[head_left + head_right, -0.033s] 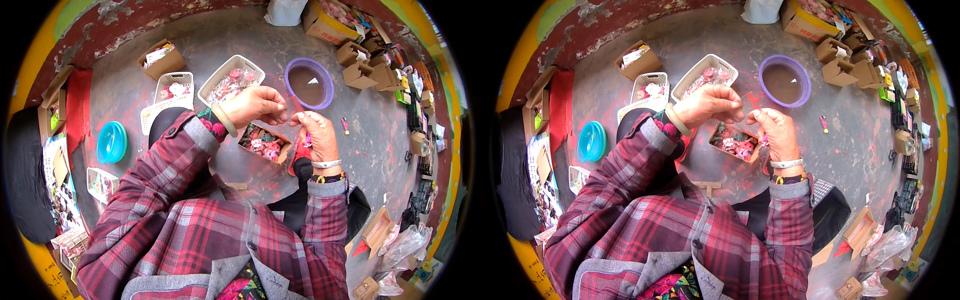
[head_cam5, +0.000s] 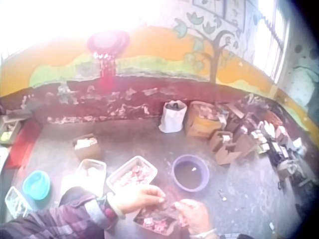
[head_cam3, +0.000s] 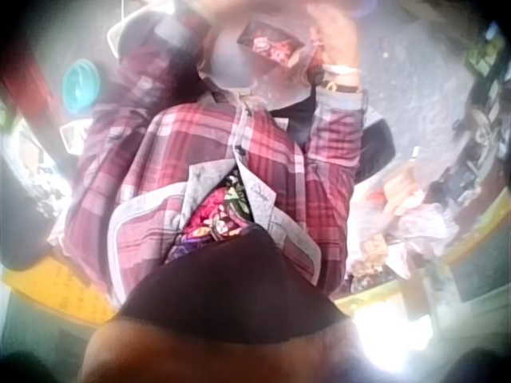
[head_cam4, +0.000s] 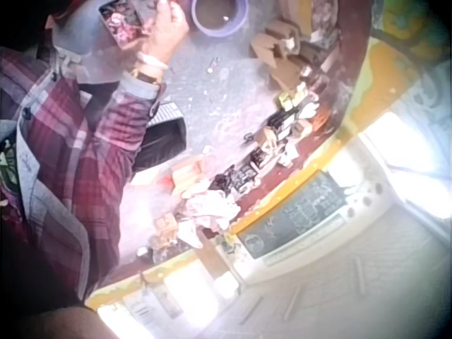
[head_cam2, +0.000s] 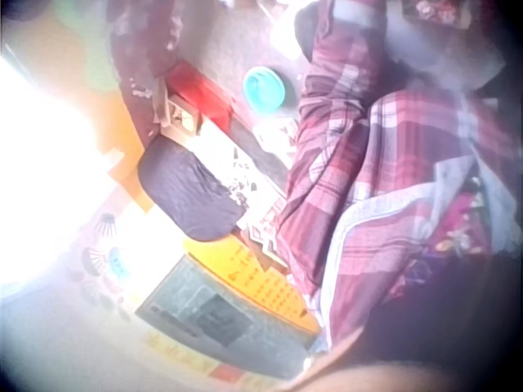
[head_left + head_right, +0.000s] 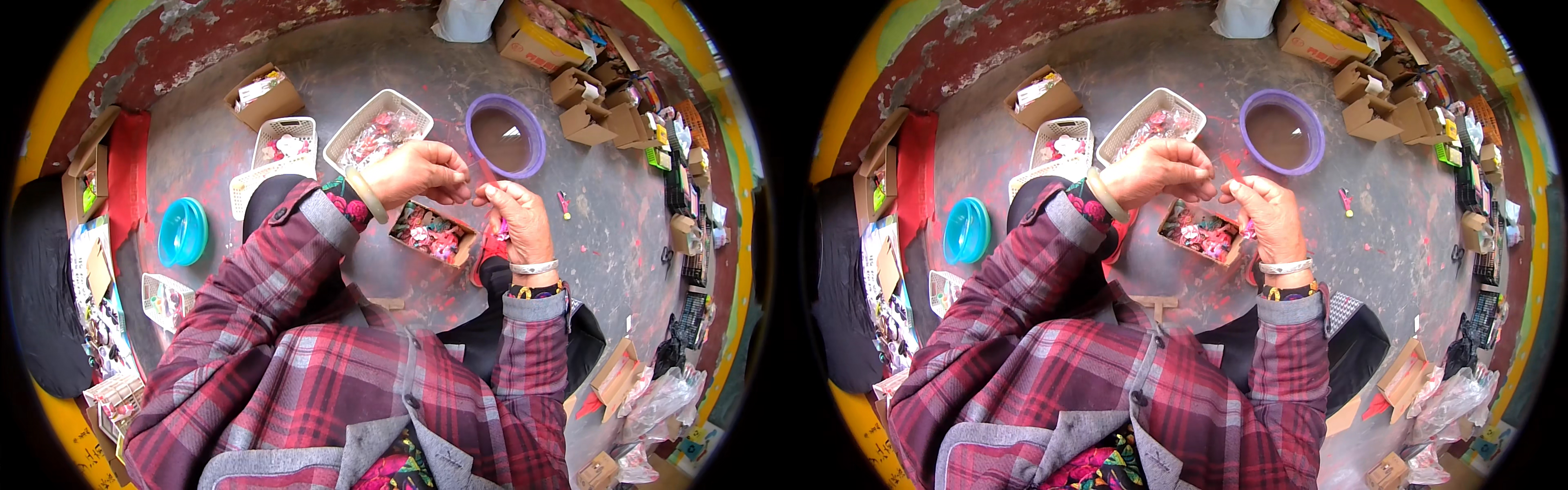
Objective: The person sits on the floor and wraps small decorative items with clear plastic film. They pick items from a white basket, wrap them by hand, and place the wrapped items into a cardboard box.
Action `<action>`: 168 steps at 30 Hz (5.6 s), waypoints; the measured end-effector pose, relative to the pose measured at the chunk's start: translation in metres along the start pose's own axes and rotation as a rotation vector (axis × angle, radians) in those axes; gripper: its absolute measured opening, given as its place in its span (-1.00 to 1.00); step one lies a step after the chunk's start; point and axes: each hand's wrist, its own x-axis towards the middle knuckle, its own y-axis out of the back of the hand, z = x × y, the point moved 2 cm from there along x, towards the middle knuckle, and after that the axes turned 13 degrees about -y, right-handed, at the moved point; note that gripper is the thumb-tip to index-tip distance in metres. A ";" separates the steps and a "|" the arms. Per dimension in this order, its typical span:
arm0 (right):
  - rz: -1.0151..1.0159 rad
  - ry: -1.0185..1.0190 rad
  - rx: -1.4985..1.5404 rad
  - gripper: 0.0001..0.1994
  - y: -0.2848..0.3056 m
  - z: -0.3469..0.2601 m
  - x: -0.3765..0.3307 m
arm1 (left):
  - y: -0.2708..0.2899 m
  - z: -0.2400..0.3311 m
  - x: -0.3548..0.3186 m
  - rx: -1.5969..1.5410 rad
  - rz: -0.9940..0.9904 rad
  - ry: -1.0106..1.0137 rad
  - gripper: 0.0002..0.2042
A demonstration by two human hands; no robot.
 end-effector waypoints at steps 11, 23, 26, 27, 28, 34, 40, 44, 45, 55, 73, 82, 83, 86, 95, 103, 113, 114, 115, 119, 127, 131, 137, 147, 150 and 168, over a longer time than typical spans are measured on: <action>-0.053 -0.087 -0.169 -0.84 0.000 -0.003 -0.003 | 0.004 -0.004 0.002 0.148 -0.220 0.063 -0.80; -0.028 -0.063 -0.231 -0.92 -0.005 0.000 -0.001 | 0.002 -0.008 0.003 0.144 -0.265 0.049 -0.80; 0.009 -0.018 -0.272 -0.92 -0.005 0.001 0.000 | -0.001 -0.009 0.003 0.170 -0.267 0.047 -0.80; 0.027 0.018 -0.277 -0.92 -0.006 0.003 0.000 | -0.003 -0.009 0.003 0.185 -0.264 0.048 -0.80; 0.046 0.054 -0.282 -0.91 -0.007 0.005 0.000 | -0.004 -0.010 0.004 0.285 -0.253 0.045 -0.79; 0.270 0.318 -0.647 -0.90 -0.015 0.009 0.000 | -0.011 -0.021 0.007 0.702 -0.139 -0.118 -0.81; 0.251 0.393 -0.717 -0.91 -0.019 0.007 -0.002 | -0.015 -0.017 0.006 0.761 -0.045 -0.057 -0.83; 0.124 0.095 -0.368 -0.85 -0.007 0.014 0.008 | -0.012 -0.020 0.006 0.830 0.037 -0.045 -0.85; 0.103 -0.010 -0.216 -0.83 -0.003 0.011 0.009 | -0.010 -0.020 0.007 0.800 0.060 -0.039 -0.85; -0.112 0.026 0.452 -0.72 0.014 -0.001 0.004 | 0.009 -0.028 0.015 0.544 0.154 0.003 -0.82; 0.265 0.406 -0.230 -0.89 -0.006 -0.002 -0.010 | -0.004 -0.020 0.013 0.745 0.104 -0.052 -0.78; 0.396 0.548 -0.469 -0.89 -0.009 -0.003 -0.009 | -0.004 -0.023 0.012 0.696 0.109 -0.092 -0.78; 0.386 0.555 -0.478 -0.89 -0.008 -0.002 -0.008 | -0.005 -0.022 0.012 0.700 0.107 -0.099 -0.77; 0.362 0.557 -0.513 -0.89 -0.007 0.000 -0.006 | -0.008 -0.018 0.010 0.720 0.097 -0.122 -0.76; 0.298 0.470 -0.640 -0.89 -0.005 0.003 -0.004 | -0.013 -0.017 0.007 0.656 0.051 -0.157 -0.75; 0.268 0.594 -0.615 -0.89 -0.005 0.004 -0.003 | -0.017 -0.020 0.008 0.576 0.044 -0.147 -0.75; 0.359 0.516 -0.602 -0.91 -0.007 -0.003 -0.009 | -0.024 -0.015 0.005 0.483 0.108 -0.157 -0.75; 0.346 0.524 -0.601 -0.91 -0.008 -0.003 -0.008 | -0.025 -0.014 0.004 0.496 0.102 -0.144 -0.75; 0.332 0.531 -0.600 -0.91 -0.008 -0.002 -0.008 | -0.025 -0.016 0.005 0.491 0.096 -0.146 -0.75; 0.340 0.550 -0.598 -0.91 -0.009 -0.002 -0.008 | -0.026 -0.019 0.004 0.455 0.083 -0.131 -0.74; 0.403 0.550 -0.540 -0.91 -0.007 -0.003 -0.008 | -0.028 -0.016 0.008 0.163 0.043 -0.125 -0.72; 0.397 0.535 -0.492 -0.92 -0.002 -0.004 -0.006 | -0.022 -0.028 0.012 0.231 -0.002 -0.209 -0.70; 0.360 0.470 -0.483 -0.93 -0.001 -0.005 -0.009 | -0.022 -0.027 0.012 0.270 -0.011 -0.016 -0.74; 0.332 0.398 -0.544 -0.94 0.007 -0.003 -0.006 | -0.023 -0.024 0.011 0.068 0.015 0.021 -0.74; 0.309 0.413 -0.566 -0.94 0.006 -0.002 -0.006 | -0.023 -0.025 0.009 0.033 0.073 -0.003 -0.75; 0.416 0.555 -0.660 -0.85 -0.008 -0.008 -0.010 | -0.018 -0.029 0.014 0.258 0.182 -0.128 -0.78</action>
